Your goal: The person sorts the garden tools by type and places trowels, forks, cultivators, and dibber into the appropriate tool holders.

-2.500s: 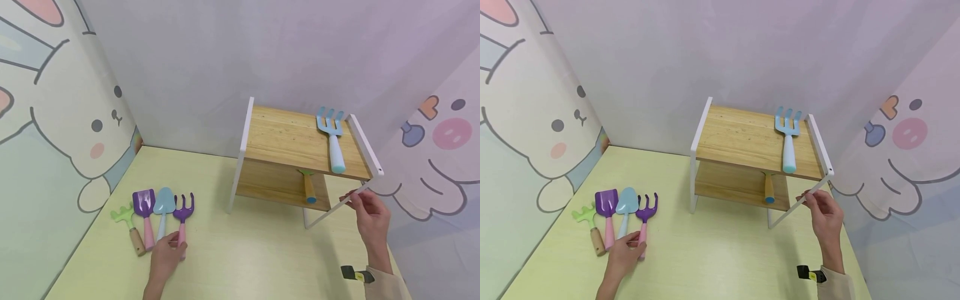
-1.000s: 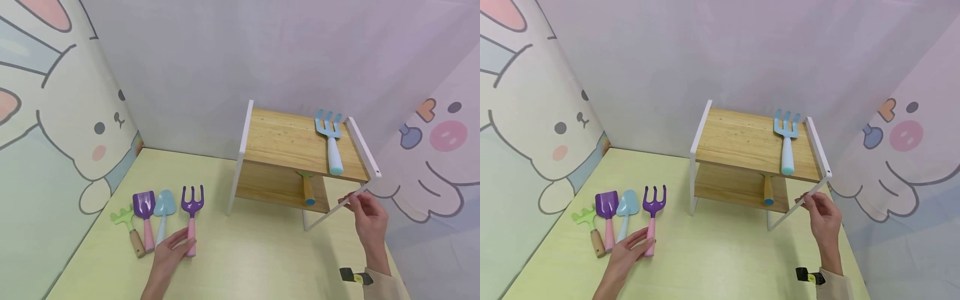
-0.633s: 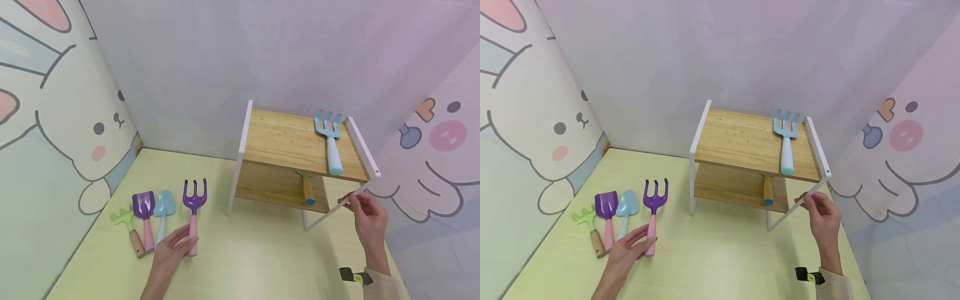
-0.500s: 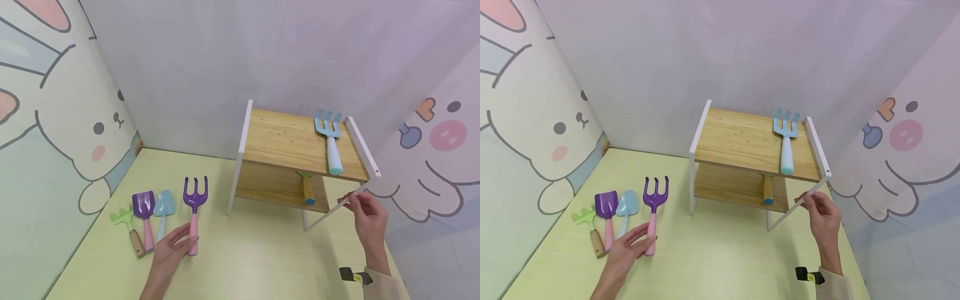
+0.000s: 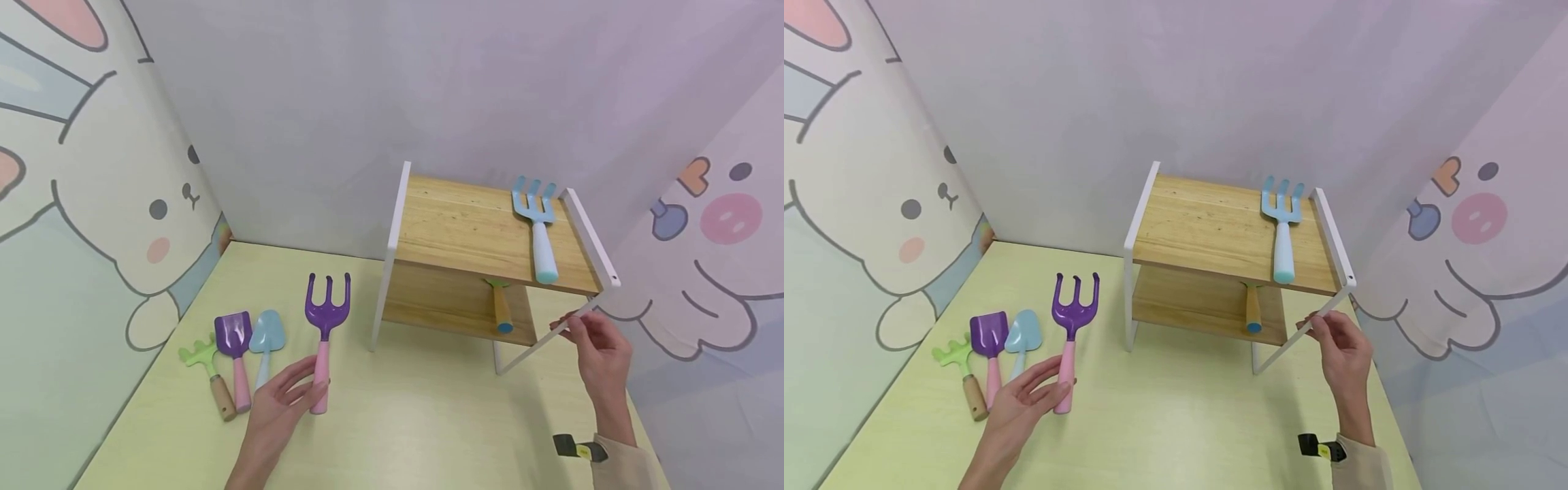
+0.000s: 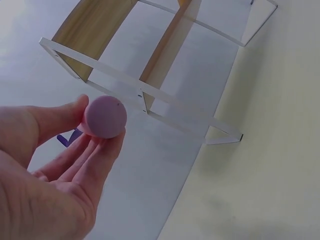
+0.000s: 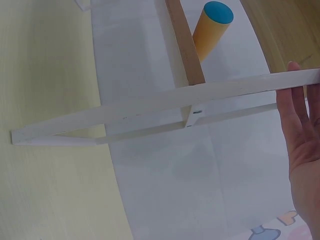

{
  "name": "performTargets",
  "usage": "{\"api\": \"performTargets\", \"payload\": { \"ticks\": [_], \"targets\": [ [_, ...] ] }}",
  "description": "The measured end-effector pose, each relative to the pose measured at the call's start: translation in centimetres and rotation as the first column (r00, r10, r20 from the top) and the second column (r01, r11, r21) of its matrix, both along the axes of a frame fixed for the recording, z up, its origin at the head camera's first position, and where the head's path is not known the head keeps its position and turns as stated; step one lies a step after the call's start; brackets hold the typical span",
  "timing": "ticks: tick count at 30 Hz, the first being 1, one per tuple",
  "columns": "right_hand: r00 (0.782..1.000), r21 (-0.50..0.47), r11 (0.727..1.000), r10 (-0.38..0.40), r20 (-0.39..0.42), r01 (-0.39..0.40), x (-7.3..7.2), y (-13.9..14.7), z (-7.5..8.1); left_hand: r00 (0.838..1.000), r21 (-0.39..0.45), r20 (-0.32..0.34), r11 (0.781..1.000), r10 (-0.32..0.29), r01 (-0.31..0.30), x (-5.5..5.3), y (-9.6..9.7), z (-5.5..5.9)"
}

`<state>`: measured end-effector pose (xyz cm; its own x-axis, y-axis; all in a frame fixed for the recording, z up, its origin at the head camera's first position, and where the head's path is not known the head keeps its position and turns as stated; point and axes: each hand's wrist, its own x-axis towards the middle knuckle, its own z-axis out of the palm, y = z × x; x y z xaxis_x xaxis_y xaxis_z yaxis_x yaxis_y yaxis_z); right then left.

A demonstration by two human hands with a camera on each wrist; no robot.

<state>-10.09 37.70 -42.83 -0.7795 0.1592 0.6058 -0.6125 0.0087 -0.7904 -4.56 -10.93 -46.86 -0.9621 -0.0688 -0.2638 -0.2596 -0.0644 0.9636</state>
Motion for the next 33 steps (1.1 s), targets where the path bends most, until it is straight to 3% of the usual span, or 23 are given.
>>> {"api": "performTargets", "payload": {
  "ticks": [8,17,24,33],
  "targets": [
    [1.000,0.003,1.000,-0.028,0.010,0.028,0.3,0.1,0.0,0.997,0.015,-0.066,0.999,-0.032,0.033,0.4,0.5,1.5],
    [1.000,-0.021,0.999,-0.027,-0.011,0.027,-0.1,0.1,0.0,0.982,0.041,-0.182,0.997,-0.051,0.059,0.6,1.0,2.6],
    [0.999,-0.027,0.999,-0.032,-0.001,0.032,-0.5,0.0,0.1,0.953,0.069,-0.295,0.993,-0.067,0.091,0.6,1.5,3.4],
    [1.000,-0.026,0.999,-0.027,0.004,0.027,-0.4,-0.2,0.1,0.928,0.072,-0.361,0.989,-0.091,0.125,0.5,2.5,4.5]
  ]
}}
